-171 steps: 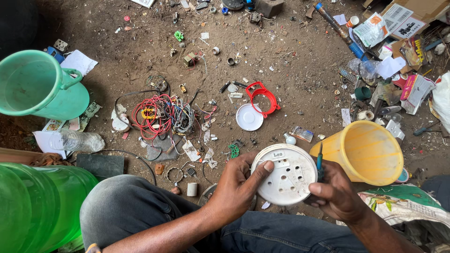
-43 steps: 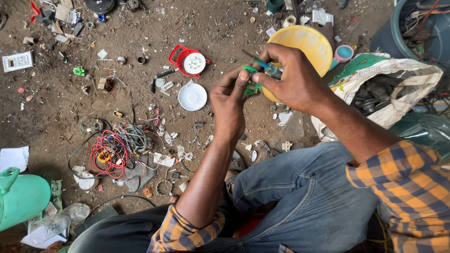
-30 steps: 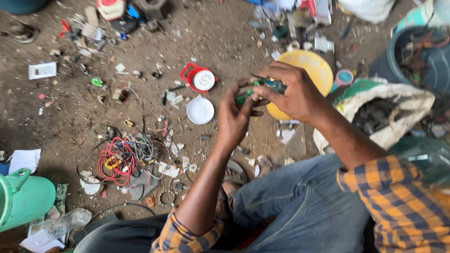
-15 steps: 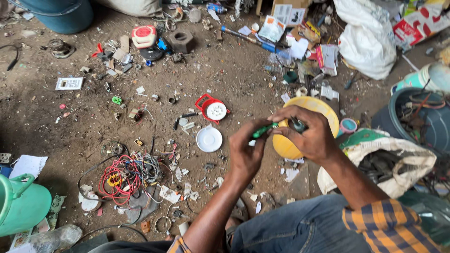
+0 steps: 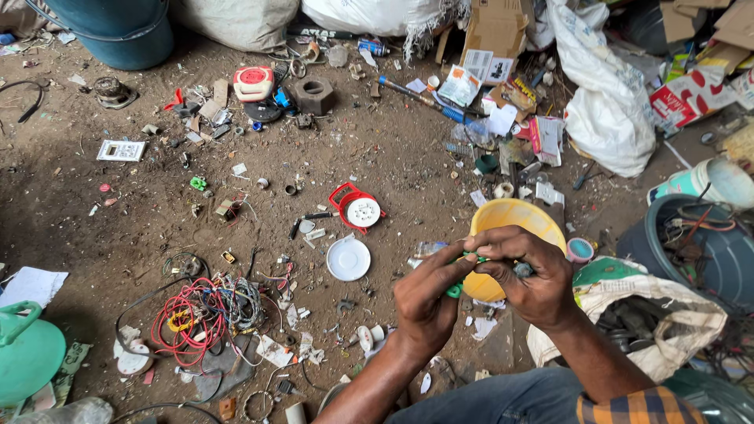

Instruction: The person sits on the ground and uses a screwdriver to remove a green circuit board from a white plastic housing. They then use pliers to strip wires from the circuit board and place the components into a yellow bucket.

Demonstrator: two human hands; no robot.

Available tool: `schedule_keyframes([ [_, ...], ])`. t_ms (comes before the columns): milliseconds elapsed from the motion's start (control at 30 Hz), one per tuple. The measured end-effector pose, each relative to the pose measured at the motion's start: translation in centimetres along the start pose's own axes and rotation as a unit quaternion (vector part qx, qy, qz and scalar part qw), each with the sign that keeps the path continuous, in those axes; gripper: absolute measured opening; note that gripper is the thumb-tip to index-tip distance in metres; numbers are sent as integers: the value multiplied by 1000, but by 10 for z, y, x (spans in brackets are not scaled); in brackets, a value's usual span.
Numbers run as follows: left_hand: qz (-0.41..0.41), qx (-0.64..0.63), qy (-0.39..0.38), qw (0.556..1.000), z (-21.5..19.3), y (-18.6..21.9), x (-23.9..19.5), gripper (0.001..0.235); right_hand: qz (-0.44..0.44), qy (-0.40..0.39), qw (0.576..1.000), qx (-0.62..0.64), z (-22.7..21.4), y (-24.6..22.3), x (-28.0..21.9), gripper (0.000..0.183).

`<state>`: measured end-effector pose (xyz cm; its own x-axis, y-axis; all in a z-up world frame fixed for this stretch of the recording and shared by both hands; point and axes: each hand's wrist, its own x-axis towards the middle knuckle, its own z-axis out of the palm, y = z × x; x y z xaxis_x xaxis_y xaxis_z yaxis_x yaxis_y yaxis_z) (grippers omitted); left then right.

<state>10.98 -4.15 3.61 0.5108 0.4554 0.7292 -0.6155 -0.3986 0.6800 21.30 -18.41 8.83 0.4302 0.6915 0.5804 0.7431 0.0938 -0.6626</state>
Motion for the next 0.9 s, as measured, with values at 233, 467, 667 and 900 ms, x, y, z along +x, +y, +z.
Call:
schedule_keyframes([
  [233,65,68,16,995,-3,-1,1,35,27,24,992,-122,3,-5,2,13],
  [467,53,81,33,995,1,-4,-3,38,16,43,991,-123,15,-12,2,7],
  [667,48,63,20,997,4,-8,-9,39,121,52,989,-73,16,-17,-5,10],
  [900,-48,14,-2,999,5,-27,-18,46,155,11,967,-200,15,6,-6,20],
])
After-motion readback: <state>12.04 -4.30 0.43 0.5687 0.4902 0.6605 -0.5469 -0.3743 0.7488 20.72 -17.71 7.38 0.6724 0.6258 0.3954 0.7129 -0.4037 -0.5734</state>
